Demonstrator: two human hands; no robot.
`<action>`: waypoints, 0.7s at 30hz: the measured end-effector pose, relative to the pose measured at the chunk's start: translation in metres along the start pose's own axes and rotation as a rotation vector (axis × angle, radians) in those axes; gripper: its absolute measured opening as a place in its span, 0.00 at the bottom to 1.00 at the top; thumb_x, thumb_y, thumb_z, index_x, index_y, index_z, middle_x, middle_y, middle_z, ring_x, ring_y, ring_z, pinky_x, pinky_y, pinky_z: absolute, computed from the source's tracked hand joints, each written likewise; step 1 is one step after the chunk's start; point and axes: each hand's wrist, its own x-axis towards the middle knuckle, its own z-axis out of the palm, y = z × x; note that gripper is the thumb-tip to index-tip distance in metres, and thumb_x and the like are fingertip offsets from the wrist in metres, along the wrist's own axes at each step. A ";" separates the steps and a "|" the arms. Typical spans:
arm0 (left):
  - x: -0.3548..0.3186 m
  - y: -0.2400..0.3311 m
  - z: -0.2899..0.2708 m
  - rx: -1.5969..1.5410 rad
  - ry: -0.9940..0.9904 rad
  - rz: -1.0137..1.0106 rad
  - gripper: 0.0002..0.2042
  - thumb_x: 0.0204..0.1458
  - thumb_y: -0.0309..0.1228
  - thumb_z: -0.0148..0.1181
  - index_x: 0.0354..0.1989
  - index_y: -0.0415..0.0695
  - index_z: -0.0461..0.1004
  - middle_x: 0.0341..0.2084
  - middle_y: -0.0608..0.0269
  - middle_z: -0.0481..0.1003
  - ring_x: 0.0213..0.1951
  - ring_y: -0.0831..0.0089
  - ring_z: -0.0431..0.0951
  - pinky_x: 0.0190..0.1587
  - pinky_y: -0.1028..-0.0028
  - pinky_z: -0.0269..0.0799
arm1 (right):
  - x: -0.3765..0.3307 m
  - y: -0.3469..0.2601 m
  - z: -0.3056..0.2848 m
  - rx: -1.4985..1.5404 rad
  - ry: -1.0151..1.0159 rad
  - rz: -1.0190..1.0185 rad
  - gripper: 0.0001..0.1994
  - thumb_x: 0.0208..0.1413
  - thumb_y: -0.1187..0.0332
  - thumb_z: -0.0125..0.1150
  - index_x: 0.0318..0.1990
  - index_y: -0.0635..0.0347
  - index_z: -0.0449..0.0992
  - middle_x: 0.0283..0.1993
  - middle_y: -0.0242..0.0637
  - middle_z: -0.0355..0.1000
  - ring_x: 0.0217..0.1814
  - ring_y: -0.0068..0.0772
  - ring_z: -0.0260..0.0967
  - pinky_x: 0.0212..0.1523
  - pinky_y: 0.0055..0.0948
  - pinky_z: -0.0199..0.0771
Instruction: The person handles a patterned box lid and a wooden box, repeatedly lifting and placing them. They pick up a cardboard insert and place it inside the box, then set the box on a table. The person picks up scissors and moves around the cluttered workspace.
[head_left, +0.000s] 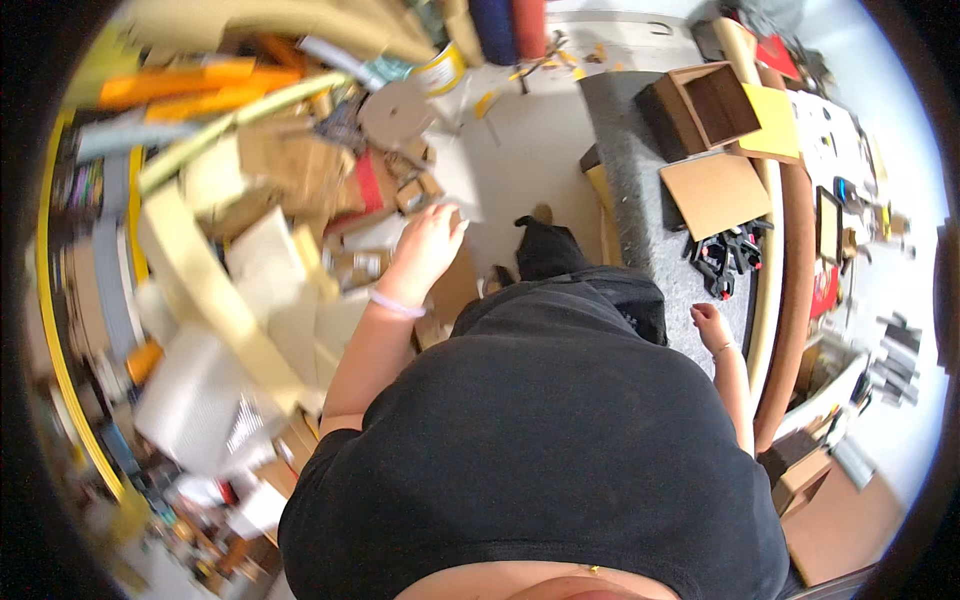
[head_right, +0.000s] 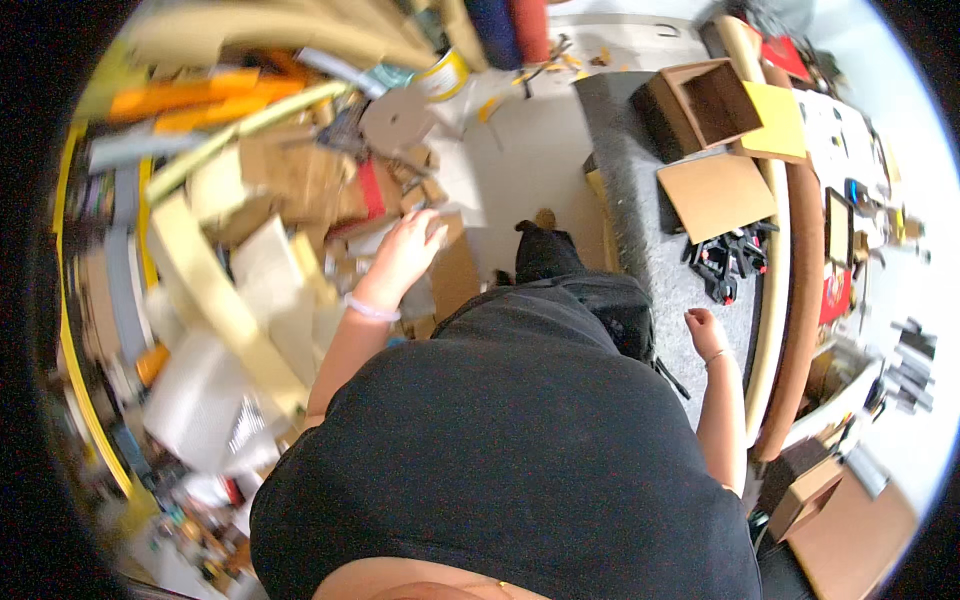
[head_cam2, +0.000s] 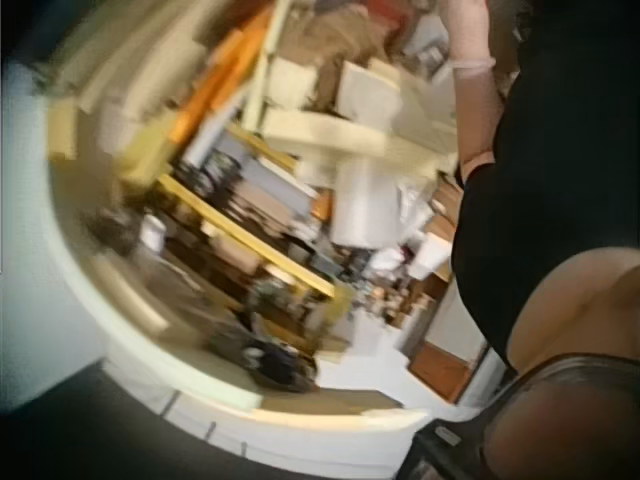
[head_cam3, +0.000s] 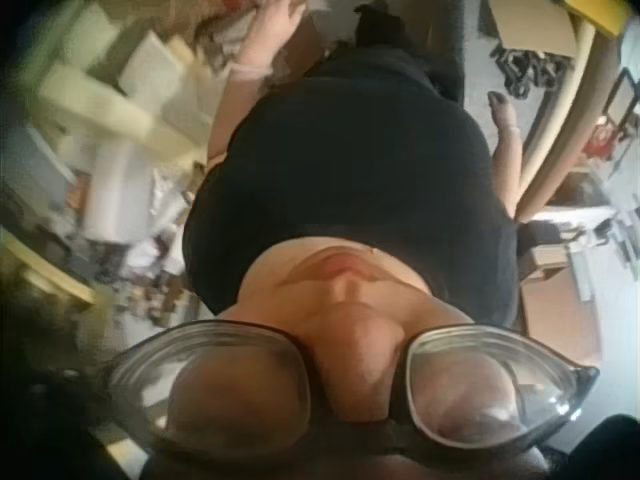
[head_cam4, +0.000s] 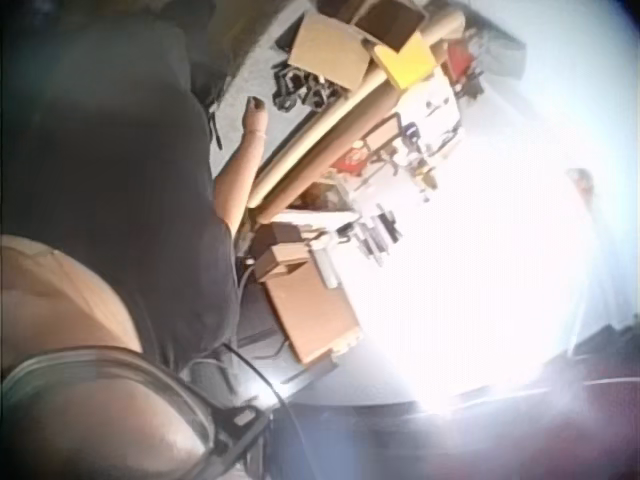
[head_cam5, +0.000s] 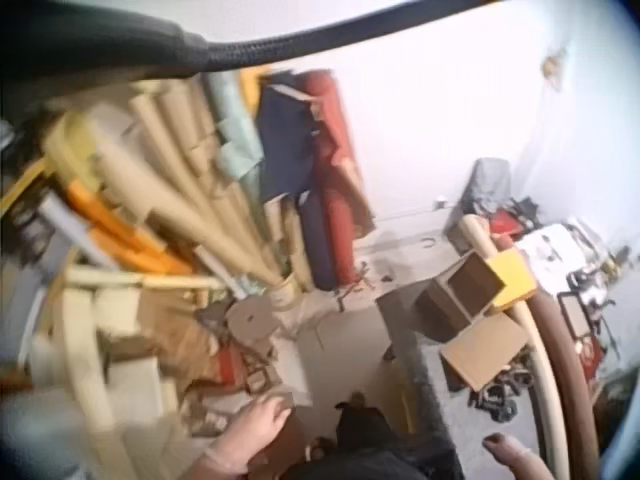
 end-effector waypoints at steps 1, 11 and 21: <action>0.030 -0.006 0.001 0.035 0.033 0.082 0.17 0.60 0.38 0.59 0.50 0.36 0.74 0.43 0.41 0.77 0.46 0.46 0.78 0.50 0.57 0.75 | 0.000 -0.023 -0.013 -0.073 -0.006 0.038 0.20 0.61 0.56 0.61 0.50 0.65 0.80 0.47 0.52 0.80 0.52 0.47 0.78 0.55 0.38 0.75; 0.255 0.014 -0.055 -0.084 -0.440 0.142 0.17 0.62 0.36 0.57 0.52 0.35 0.74 0.46 0.42 0.77 0.51 0.45 0.76 0.54 0.57 0.72 | 0.159 -0.277 -0.155 -0.207 0.382 -0.012 0.17 0.63 0.57 0.55 0.43 0.63 0.80 0.40 0.53 0.79 0.44 0.55 0.77 0.50 0.45 0.76; 0.506 -0.062 -0.132 0.250 -0.669 0.029 0.22 0.60 0.42 0.59 0.56 0.37 0.73 0.50 0.42 0.76 0.55 0.47 0.75 0.56 0.56 0.71 | 0.303 -0.444 -0.165 0.077 0.800 -0.145 0.15 0.65 0.60 0.57 0.48 0.64 0.76 0.48 0.49 0.74 0.55 0.50 0.71 0.58 0.40 0.71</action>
